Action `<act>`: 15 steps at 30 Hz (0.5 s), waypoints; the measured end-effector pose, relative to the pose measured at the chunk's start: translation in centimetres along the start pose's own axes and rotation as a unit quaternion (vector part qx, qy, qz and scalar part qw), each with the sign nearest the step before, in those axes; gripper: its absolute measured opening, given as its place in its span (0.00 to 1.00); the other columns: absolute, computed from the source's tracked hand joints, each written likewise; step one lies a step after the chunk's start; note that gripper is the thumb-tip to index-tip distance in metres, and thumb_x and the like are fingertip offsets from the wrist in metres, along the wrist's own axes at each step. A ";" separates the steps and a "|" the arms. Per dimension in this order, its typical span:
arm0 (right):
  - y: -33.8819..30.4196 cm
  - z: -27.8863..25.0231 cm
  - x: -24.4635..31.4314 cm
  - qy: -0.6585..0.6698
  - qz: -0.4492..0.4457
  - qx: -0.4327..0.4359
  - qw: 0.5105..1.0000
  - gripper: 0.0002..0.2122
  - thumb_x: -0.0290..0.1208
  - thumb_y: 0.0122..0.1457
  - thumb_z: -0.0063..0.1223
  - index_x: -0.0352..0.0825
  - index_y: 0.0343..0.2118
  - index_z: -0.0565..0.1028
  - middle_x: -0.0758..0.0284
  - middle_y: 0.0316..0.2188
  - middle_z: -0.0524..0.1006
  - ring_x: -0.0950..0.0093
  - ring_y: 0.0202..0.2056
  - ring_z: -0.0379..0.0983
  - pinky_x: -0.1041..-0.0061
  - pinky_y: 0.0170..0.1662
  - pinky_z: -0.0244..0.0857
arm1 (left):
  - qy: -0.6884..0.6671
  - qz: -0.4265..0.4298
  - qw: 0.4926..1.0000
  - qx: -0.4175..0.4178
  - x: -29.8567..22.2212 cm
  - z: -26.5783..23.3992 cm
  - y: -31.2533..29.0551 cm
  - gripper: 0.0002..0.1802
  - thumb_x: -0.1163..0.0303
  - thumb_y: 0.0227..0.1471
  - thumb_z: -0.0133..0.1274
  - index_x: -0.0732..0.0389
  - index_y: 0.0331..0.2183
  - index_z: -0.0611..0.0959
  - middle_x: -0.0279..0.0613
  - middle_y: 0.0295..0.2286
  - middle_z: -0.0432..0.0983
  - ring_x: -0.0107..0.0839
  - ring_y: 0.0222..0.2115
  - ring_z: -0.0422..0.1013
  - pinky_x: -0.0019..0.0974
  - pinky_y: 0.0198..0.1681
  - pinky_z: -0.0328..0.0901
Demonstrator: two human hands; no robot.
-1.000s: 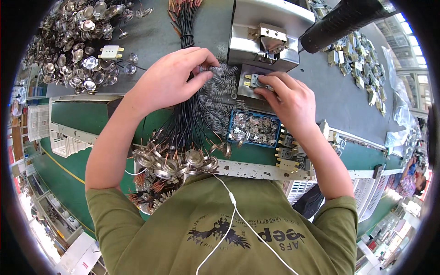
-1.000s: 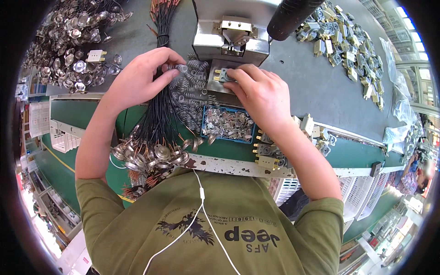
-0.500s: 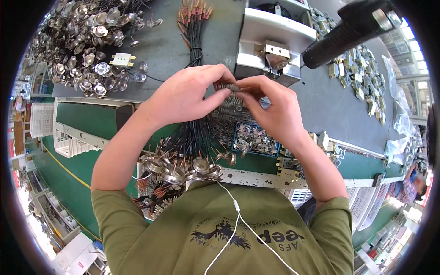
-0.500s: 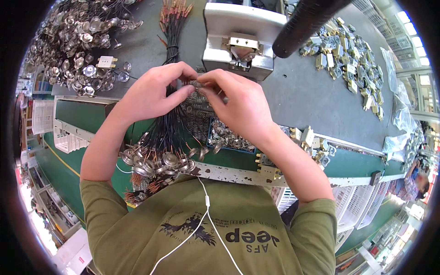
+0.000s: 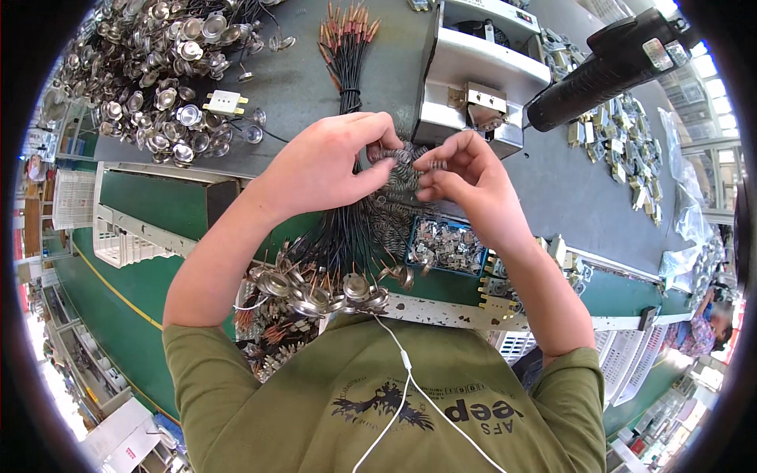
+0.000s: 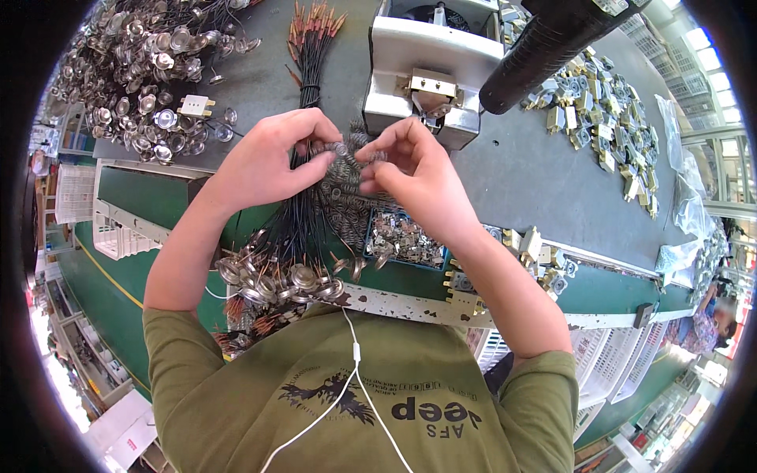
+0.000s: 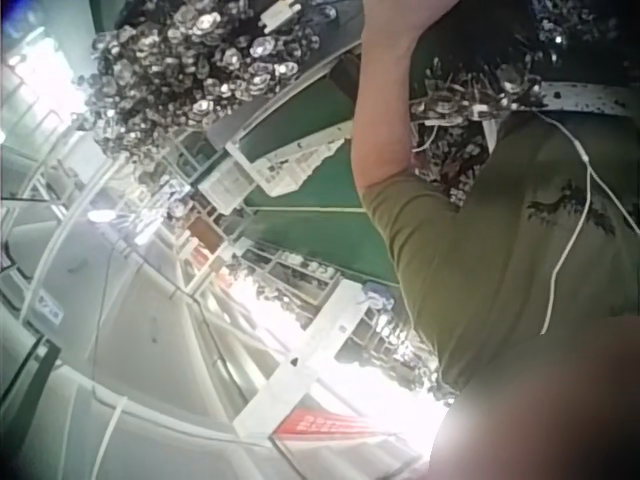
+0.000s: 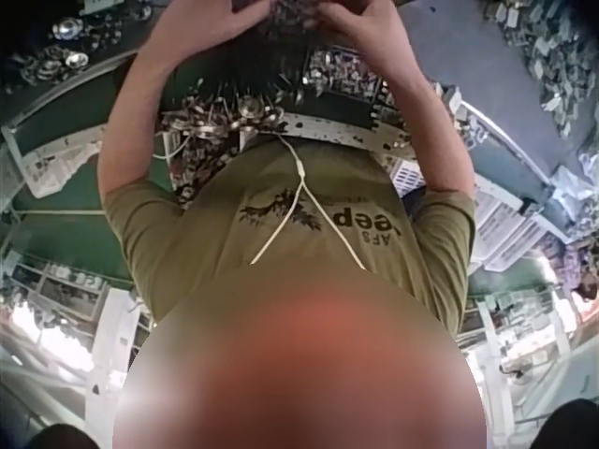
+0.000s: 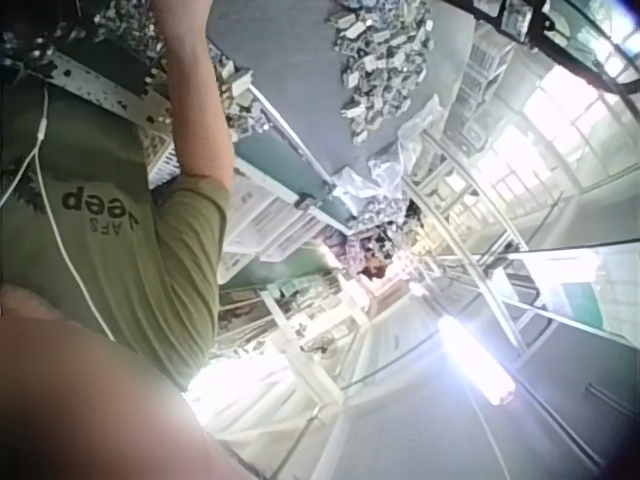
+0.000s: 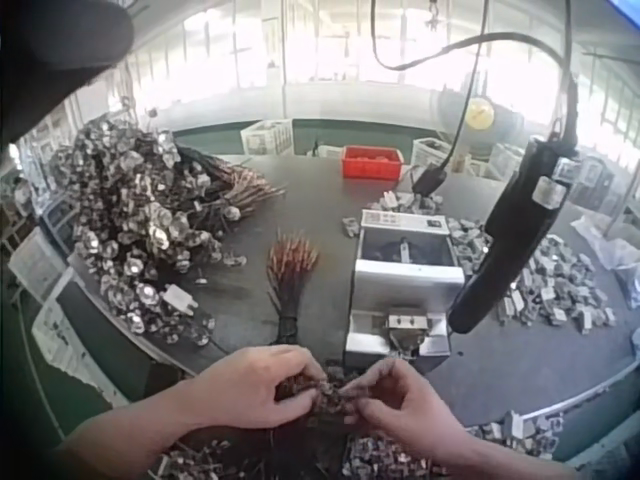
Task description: Assembling small electronic components using an electric screwdriver at a factory workbench.
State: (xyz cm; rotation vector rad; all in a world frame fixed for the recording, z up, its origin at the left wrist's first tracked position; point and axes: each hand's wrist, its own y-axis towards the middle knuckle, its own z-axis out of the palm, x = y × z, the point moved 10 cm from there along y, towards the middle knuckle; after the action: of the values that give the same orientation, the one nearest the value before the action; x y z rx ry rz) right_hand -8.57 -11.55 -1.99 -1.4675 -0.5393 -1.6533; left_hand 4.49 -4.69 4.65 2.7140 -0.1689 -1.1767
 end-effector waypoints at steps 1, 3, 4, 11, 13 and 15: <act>-0.1 0.4 -0.5 0.066 0.039 0.012 0.997 0.14 0.20 0.63 0.57 0.31 0.49 0.69 0.64 0.44 0.75 0.78 0.42 0.75 0.73 0.44 0.76 | -0.001 -0.012 1.000 0.006 -0.1 0.2 0.0 0.10 0.74 0.52 0.60 0.66 0.38 0.81 0.42 0.31 0.78 0.32 0.31 0.75 0.35 0.36 0.70; 0.0 1.1 -0.6 0.087 0.047 0.027 0.995 0.17 0.19 0.60 0.60 0.32 0.51 0.70 0.67 0.46 0.72 0.80 0.42 0.73 0.76 0.43 0.74 | 0.008 -0.024 1.000 0.008 0.0 0.2 0.1 0.10 0.74 0.52 0.60 0.66 0.38 0.81 0.42 0.31 0.77 0.32 0.30 0.73 0.34 0.35 0.69; 0.1 1.2 0.1 -0.010 -0.016 0.023 1.000 0.17 0.19 0.60 0.60 0.32 0.52 0.70 0.68 0.45 0.73 0.82 0.41 0.72 0.78 0.43 0.72 | -0.004 -0.013 1.000 0.003 -0.1 0.3 0.0 0.10 0.74 0.52 0.60 0.65 0.38 0.81 0.41 0.31 0.76 0.31 0.29 0.73 0.34 0.35 0.69; -0.3 0.7 1.0 -0.174 -0.091 -0.058 0.979 0.09 0.22 0.62 0.63 0.32 0.44 0.77 0.77 0.33 0.76 0.91 0.31 0.66 0.87 0.34 0.61 | 0.001 0.000 1.000 -0.004 -0.4 0.4 -0.2 0.11 0.74 0.53 0.60 0.65 0.39 0.82 0.42 0.32 0.76 0.33 0.30 0.74 0.36 0.35 0.70; -0.3 0.7 1.1 -0.223 -0.100 -0.059 0.968 0.07 0.23 0.62 0.63 0.32 0.42 0.77 0.77 0.31 0.76 0.91 0.29 0.65 0.86 0.31 0.59 | 0.011 0.013 1.000 -0.004 -0.5 0.5 -0.2 0.11 0.74 0.53 0.61 0.65 0.39 0.82 0.42 0.33 0.76 0.33 0.30 0.74 0.36 0.35 0.70; -0.6 1.4 2.6 -0.261 -0.128 -0.062 0.955 0.08 0.23 0.62 0.63 0.32 0.42 0.77 0.77 0.29 0.75 0.90 0.28 0.63 0.86 0.30 0.58 | 0.049 0.040 0.998 -0.016 -1.1 0.1 -0.2 0.11 0.73 0.53 0.61 0.64 0.39 0.82 0.43 0.33 0.76 0.34 0.30 0.75 0.38 0.36 0.71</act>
State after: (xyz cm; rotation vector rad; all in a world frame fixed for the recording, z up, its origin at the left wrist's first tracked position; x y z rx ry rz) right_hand -8.14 -10.90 0.94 -2.0135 -0.9622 -1.5026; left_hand 3.66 -4.27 5.35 2.7030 -0.2398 -1.0127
